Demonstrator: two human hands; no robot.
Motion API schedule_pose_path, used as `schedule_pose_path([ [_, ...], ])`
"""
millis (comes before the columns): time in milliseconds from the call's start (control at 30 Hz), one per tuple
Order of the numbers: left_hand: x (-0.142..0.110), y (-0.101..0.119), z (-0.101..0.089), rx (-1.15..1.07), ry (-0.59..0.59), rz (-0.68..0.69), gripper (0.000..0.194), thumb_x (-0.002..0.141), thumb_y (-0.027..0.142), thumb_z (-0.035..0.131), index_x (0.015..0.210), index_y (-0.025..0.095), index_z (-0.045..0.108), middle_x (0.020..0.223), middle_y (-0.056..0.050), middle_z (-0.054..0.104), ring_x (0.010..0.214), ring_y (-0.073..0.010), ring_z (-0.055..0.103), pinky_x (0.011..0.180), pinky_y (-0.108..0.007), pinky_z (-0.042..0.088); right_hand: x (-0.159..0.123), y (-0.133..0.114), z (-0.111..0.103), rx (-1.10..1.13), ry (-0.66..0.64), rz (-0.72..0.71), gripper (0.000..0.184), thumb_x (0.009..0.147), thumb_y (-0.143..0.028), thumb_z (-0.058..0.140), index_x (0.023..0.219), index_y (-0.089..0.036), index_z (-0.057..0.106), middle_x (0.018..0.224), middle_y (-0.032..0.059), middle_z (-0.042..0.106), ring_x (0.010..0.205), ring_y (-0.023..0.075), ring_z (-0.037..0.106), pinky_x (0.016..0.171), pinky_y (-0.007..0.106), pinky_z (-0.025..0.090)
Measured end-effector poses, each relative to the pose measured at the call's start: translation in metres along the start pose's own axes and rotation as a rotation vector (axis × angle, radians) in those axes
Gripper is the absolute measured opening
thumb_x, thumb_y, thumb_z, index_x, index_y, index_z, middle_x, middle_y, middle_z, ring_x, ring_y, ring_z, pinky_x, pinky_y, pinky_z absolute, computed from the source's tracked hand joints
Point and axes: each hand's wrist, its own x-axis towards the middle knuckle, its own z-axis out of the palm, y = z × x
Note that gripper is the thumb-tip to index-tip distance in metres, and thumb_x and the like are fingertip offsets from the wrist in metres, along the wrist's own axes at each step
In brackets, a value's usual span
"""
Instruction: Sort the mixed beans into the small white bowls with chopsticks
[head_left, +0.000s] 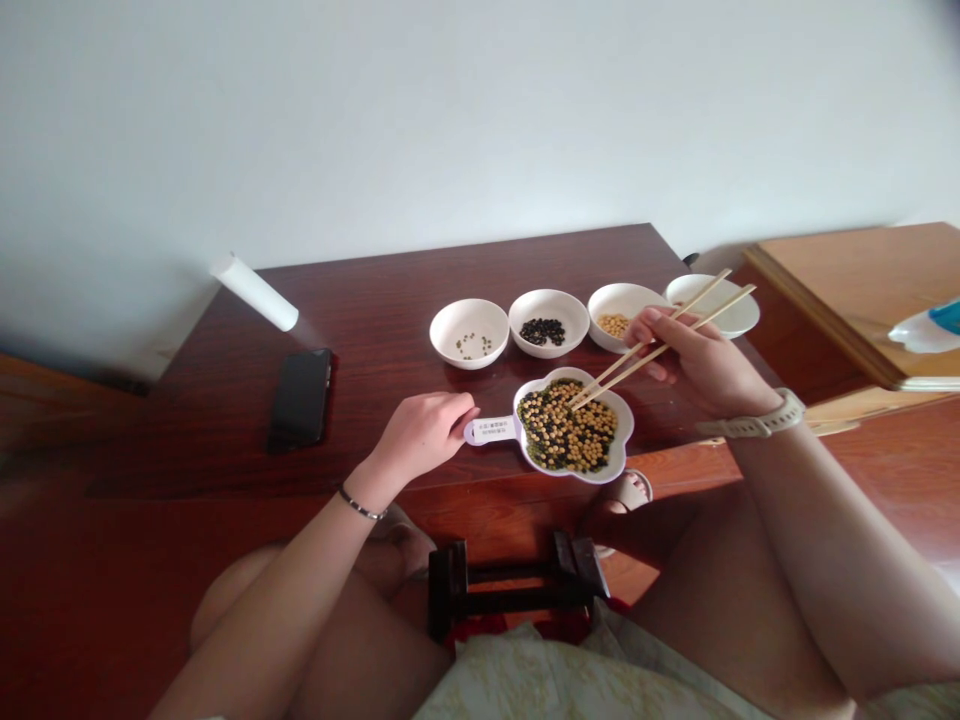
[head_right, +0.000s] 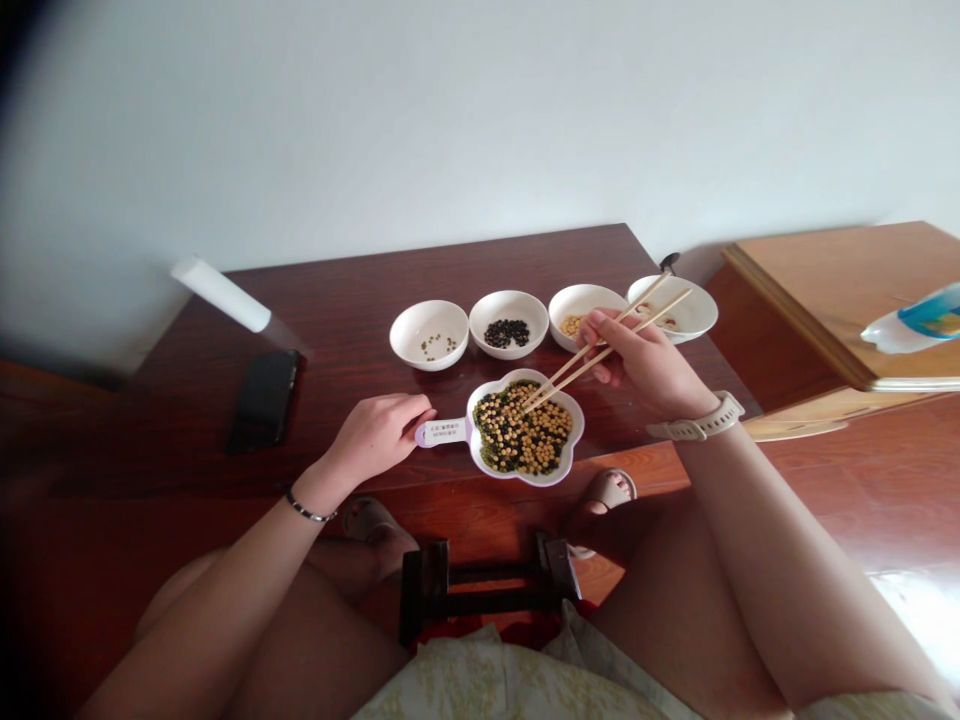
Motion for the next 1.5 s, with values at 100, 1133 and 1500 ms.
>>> schedule_pose_path([
  [100,0.001,0.0,0.0,0.001,-0.01,-0.005,0.025,0.106,0.029,0.049,0.085,0.021,0.059,0.08,-0.003,0.07,0.073,-0.0194,0.064,0.064,-0.033,0.034,0.001,-0.001,0.0,0.046,0.013,-0.032,0.035,0.099,-0.046,0.067,0.077,-0.02,0.06,0.067,0.0007,0.045,0.049,0.0093,0.038,0.041,0.026,0.025],
  [1133,-0.002,-0.001,0.002,-0.001,-0.004,-0.001,0.025,0.106,0.028,0.049,0.084,0.021,0.059,0.08,-0.002,0.069,0.073,-0.0184,0.064,0.065,-0.033,0.034,0.043,0.01,0.059,0.27,0.111,-0.203,0.037,0.093,-0.054,0.072,0.083,-0.022,0.057,0.079,0.0001,0.053,0.057,0.0082,0.045,0.045,0.023,0.035],
  [1500,-0.001,-0.001,0.002,0.002,0.009,0.003,0.024,0.105,0.028,0.05,0.084,0.021,0.059,0.079,-0.002,0.069,0.07,-0.0182,0.062,0.063,-0.032,0.033,0.014,0.004,0.025,0.125,-0.083,-0.03,0.034,0.103,-0.043,0.063,0.08,-0.018,0.062,0.073,0.001,0.051,0.052,0.0073,0.042,0.043,0.023,0.029],
])
